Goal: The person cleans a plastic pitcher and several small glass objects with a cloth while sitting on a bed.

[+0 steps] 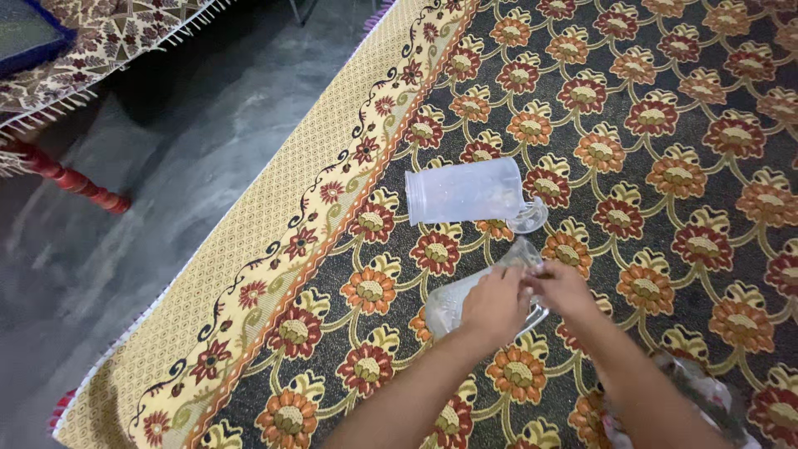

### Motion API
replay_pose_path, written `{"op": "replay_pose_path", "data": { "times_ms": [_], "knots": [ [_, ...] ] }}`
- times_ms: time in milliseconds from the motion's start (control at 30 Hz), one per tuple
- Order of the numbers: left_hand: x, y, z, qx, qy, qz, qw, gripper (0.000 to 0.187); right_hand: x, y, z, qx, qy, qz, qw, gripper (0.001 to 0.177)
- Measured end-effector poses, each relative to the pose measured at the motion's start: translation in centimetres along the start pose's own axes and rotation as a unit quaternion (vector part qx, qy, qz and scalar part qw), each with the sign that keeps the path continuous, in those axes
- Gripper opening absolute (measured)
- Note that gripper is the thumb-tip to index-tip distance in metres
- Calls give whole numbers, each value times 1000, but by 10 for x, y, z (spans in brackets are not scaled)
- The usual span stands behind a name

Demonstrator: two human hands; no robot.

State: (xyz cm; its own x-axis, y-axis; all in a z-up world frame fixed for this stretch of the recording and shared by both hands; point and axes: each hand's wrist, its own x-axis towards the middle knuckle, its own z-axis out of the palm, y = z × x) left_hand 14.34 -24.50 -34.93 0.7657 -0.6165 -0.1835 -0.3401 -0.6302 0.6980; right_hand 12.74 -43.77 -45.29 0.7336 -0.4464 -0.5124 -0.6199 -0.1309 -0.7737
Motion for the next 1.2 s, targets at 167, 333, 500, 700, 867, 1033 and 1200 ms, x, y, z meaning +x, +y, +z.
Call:
{"op": "replay_pose_path", "data": {
  "times_ms": [167,333,500,700,867,1033,1200],
  "knots": [
    [-19,14,-6,-13,89,51,995,33,-43,-15,1,-108,32,-128,985,24],
    [-25,32,-8,2,134,90,987,44,-102,-46,-11,-271,119,-156,942,34],
    [-37,61,-9,42,72,61,995,36,-128,-41,-36,-368,181,-190,892,23],
    [-40,78,24,84,12,59,995,29,-148,3,-70,-395,188,-233,869,19],
    [-22,56,74,240,125,256,928,27,-143,33,-98,-334,181,-293,877,27],
    [-5,43,108,293,155,359,872,34,-148,40,-119,-300,196,-431,828,29],
    [6,58,115,393,126,369,833,35,-162,38,-127,-328,221,-358,846,36]
  ]
}}
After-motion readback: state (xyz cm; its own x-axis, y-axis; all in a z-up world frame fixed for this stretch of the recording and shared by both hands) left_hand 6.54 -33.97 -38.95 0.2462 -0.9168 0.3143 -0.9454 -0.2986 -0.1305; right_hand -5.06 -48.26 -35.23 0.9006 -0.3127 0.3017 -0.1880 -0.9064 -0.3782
